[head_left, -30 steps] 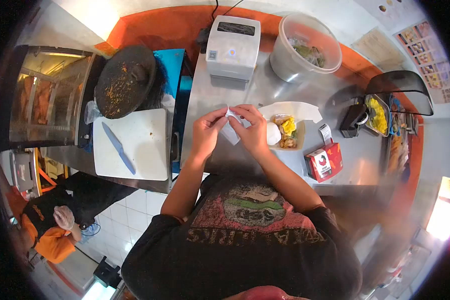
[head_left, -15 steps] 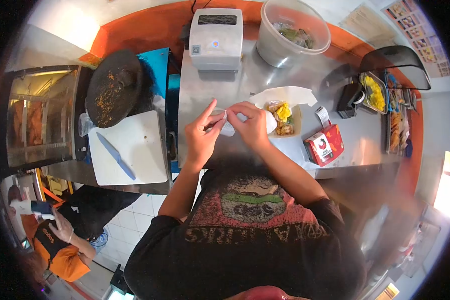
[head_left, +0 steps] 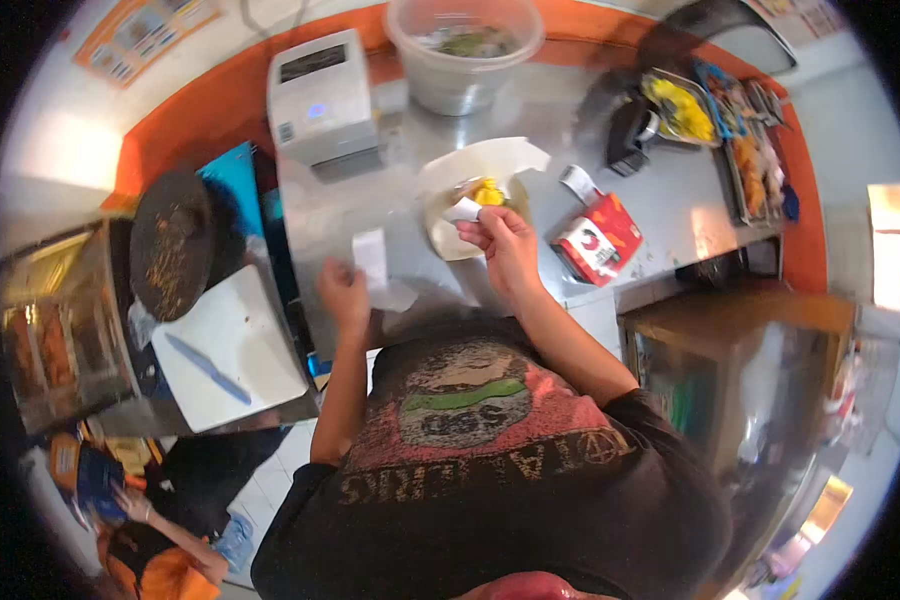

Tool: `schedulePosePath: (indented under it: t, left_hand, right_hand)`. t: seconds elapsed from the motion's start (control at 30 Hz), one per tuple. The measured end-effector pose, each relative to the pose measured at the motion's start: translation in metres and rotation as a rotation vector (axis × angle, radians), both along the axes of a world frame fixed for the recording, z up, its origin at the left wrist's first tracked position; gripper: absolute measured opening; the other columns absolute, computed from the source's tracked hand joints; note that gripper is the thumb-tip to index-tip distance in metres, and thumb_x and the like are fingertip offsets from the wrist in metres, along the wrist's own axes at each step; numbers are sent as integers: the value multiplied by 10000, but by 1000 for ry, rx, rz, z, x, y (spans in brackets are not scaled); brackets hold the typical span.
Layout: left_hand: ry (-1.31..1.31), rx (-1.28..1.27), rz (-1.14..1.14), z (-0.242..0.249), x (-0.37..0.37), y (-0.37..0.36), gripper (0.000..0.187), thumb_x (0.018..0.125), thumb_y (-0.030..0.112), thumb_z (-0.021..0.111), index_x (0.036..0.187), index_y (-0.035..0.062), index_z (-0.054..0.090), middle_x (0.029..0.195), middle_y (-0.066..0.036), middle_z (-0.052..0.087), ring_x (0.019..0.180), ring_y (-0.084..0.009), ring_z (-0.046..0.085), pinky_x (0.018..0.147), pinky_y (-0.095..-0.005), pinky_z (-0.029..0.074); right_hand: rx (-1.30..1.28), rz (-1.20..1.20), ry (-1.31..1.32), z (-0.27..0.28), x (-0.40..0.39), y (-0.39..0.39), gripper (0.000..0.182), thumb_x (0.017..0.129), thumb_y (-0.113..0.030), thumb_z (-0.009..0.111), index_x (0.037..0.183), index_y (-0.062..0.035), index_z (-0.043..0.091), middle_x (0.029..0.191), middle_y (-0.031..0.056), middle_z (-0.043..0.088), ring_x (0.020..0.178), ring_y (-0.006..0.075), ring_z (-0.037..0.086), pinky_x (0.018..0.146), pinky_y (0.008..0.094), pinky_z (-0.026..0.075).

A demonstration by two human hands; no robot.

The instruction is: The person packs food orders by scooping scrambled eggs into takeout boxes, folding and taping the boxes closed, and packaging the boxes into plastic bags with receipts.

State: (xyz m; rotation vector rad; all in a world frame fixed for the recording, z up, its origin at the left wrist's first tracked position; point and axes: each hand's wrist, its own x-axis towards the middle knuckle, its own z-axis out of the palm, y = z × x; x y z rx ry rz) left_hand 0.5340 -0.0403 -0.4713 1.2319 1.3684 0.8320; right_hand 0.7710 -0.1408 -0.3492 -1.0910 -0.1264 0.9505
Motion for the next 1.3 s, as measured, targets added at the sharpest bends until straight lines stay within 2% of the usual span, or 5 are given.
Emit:
schedulePosePath:
  t: [0.07,0.3,0.7,0.93,1.3]
  left_hand:
    - [724,733,124,37,16,-10,326,861,34,642,1176,-40,602,998,-115,670,852,-193,622,799,-327,510]
    - [-316,-526,-671,128,145,-67,225,947,224,630,967,2,658,776,-12,616,741,-91,555,687,-288,468]
    - [-109,151,-1120,132,286,-153,141,914,137,683,926,-3,663,805,-74,673,741,-109,614,665,-287,492]
    - [594,641,-1188,101,353,-193,1201,676,592,790,1565,92,157,1603,-265,22,1450,-539,-14,1100,-724,56]
    - [1042,888,-1238,62,383,-226,947,736,357,743,1549,231,274,1607,-224,97,1446,-527,68,1039,-739,195]
  right_hand:
    - [37,-36,84,-1,14,-27,153,951,-61,607,1038,62,634,1030,153,679,912,208,696,846,289,558]
    - [-40,172,-568,0,40,-109,172,876,48,611,1043,49,653,1205,155,615,1118,216,607,972,340,513]
    - [-151,-201,-62,-11,132,-210,167,908,-86,688,1055,-8,664,913,33,657,836,108,619,713,260,512]
    - [-160,-647,-61,-43,203,-266,84,913,-103,677,969,-41,662,836,3,649,725,91,579,675,255,473]
    - [-26,-445,224,-82,255,-289,116,909,-102,665,1006,-50,631,902,24,651,812,124,608,737,273,477]
